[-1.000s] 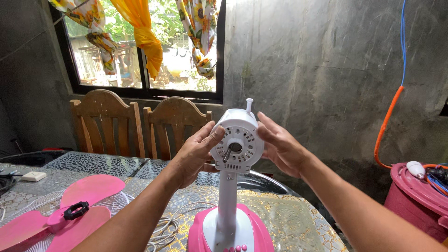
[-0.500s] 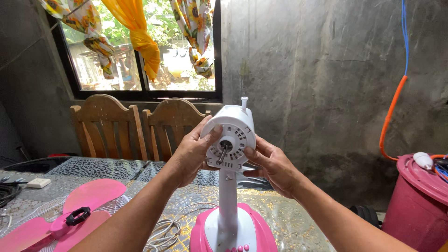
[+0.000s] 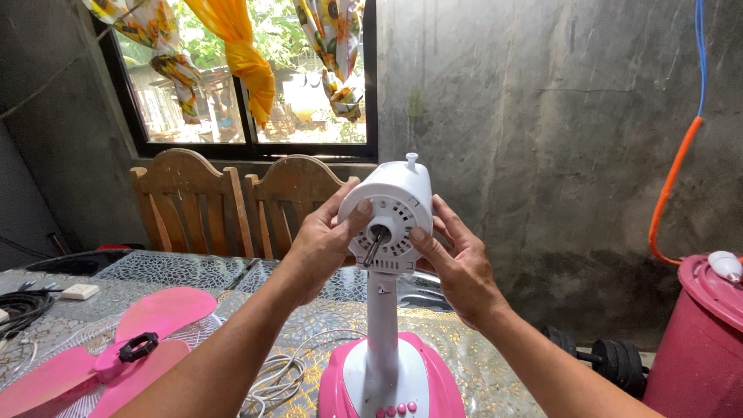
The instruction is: The person reassembles a disassembled pink and white electric fan on a glass table. They insert a white plastic tube into the motor housing, secure it with a screwdriver, and adjust the fan head. The fan blades and cage remain on the table and are not attached during the clip.
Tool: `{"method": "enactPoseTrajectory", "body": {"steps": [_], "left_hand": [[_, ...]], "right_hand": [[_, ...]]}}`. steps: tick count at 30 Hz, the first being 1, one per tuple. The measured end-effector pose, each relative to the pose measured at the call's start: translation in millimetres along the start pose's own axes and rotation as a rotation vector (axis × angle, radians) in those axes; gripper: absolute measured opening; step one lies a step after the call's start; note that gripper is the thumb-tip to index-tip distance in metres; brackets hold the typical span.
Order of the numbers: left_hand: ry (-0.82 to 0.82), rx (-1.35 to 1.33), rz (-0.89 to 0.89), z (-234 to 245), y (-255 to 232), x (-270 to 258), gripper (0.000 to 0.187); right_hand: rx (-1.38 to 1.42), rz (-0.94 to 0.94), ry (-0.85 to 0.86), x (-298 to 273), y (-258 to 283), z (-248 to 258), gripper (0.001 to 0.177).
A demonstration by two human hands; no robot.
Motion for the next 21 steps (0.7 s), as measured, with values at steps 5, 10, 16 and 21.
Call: {"method": "enactPoseTrajectory", "body": {"steps": [5,10,16,21], "left_hand": [[0.029,0.058,-0.115,1,-13,2,0.076],[0.017,0.059,-0.091,-1,-21,-1,0.063],[-0.028,0.034,-0.153,-2,-30,-1,0.051],[-0.122,0.071,-0.174,-4,-34,-3,0.043]], "right_hand": [[0.013,-0.003,-0.039,-11,-8,-8,0.084],[0.088,0.043,-0.082,-15,-10,-13,0.076],[-0.025,0.093,-0.119,-13,0,-14,0.077],[-0.037,0.097,-0.128,-13,6,-15,0.076]]}}
Point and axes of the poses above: each hand's wrist, its own x-axis towards the middle knuckle, its own z-axis out of the back of the hand, y = z × x, the point moved 3 cm from there along x, towards the middle knuckle, and after that the axes turned 3 degrees about y, right-handed, at the moved point
